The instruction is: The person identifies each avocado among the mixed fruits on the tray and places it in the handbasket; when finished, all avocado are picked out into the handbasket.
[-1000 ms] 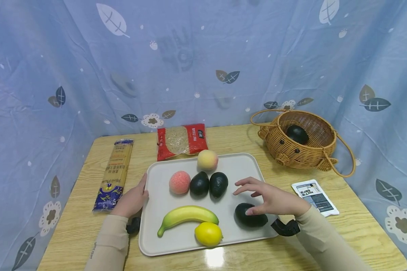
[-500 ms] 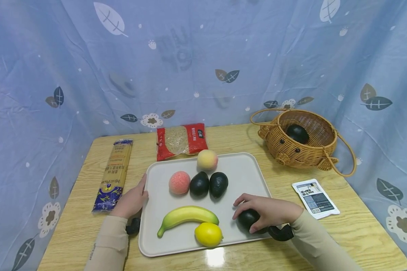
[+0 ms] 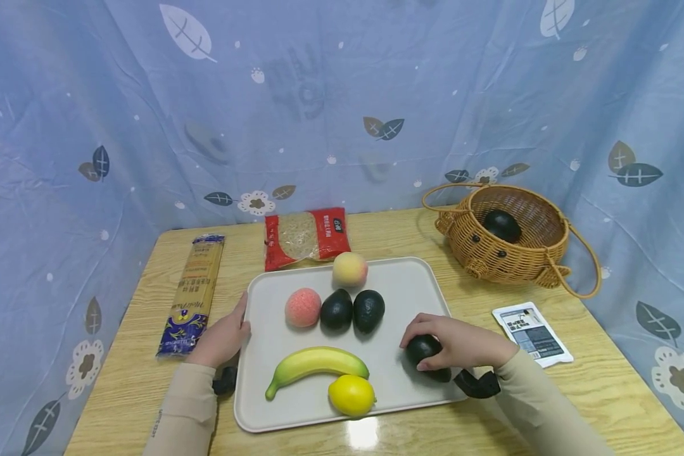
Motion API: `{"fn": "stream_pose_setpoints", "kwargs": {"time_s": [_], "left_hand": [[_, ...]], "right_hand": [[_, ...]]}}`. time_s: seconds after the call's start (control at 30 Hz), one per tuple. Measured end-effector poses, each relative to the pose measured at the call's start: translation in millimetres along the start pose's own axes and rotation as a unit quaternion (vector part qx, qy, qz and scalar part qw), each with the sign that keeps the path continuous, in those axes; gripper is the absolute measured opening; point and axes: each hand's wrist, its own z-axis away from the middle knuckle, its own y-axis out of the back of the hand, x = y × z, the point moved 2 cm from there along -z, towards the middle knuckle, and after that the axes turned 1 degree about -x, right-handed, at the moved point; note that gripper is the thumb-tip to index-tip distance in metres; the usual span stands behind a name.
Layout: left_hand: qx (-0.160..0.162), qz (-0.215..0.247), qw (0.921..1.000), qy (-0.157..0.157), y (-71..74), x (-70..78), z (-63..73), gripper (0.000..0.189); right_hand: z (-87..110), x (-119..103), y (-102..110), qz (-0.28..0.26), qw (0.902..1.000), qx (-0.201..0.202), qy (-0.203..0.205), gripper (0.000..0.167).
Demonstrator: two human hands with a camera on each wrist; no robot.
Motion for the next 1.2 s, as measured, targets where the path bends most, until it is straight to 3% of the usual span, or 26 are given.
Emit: {"fn": "stream_pose_setpoints", "kwargs": {"time_s": [0.2, 0.37, 0.5, 0.7, 0.9, 1.03, 1.2], "left_hand": [[-0.001, -0.002, 1.0000, 0.005, 0.0, 1.1, 0.5, 0.068], [0.000, -0.005, 1.0000, 0.006, -0.3, 0.6, 0.7, 0.068], [0.001, -0.008, 1.0000, 0.004, 0.0, 0.7, 0.4, 0.068], [0.002, -0.011, 0.9999, 0.001, -0.5, 0.0, 0.0, 0.068], [0.008, -0.013, 0.9999, -0.002, -0.4, -1.9, -0.1, 0.068], [0.008, -0.011, 0.9999, -0.003, -0.6, -1.4, 0.1, 0.068], [0.009, -0.011, 0.9999, -0.005, -2.1, -0.5, 0.8, 0.067]], "right_hand": [[9.0, 2.4, 31.9, 0.020, 0.9928, 0.115, -0.024, 0.035], [14.7, 4.8, 60.6, 0.037, 0.9722, 0.218, -0.078, 0.039], [18.6, 7.7, 81.3, 0.038, 0.9445, 0.300, -0.128, 0.044], [26.2, 16.1, 112.2, 0.033, 0.8837, 0.425, -0.194, 0.052], [31.3, 30.4, 141.3, -0.003, 0.8348, 0.495, -0.240, 0.062], [33.3, 43.3, 154.3, -0.016, 0.8116, 0.519, -0.268, 0.064], [34.7, 59.5, 162.3, -0.020, 0.7983, 0.529, -0.288, 0.061]]}}
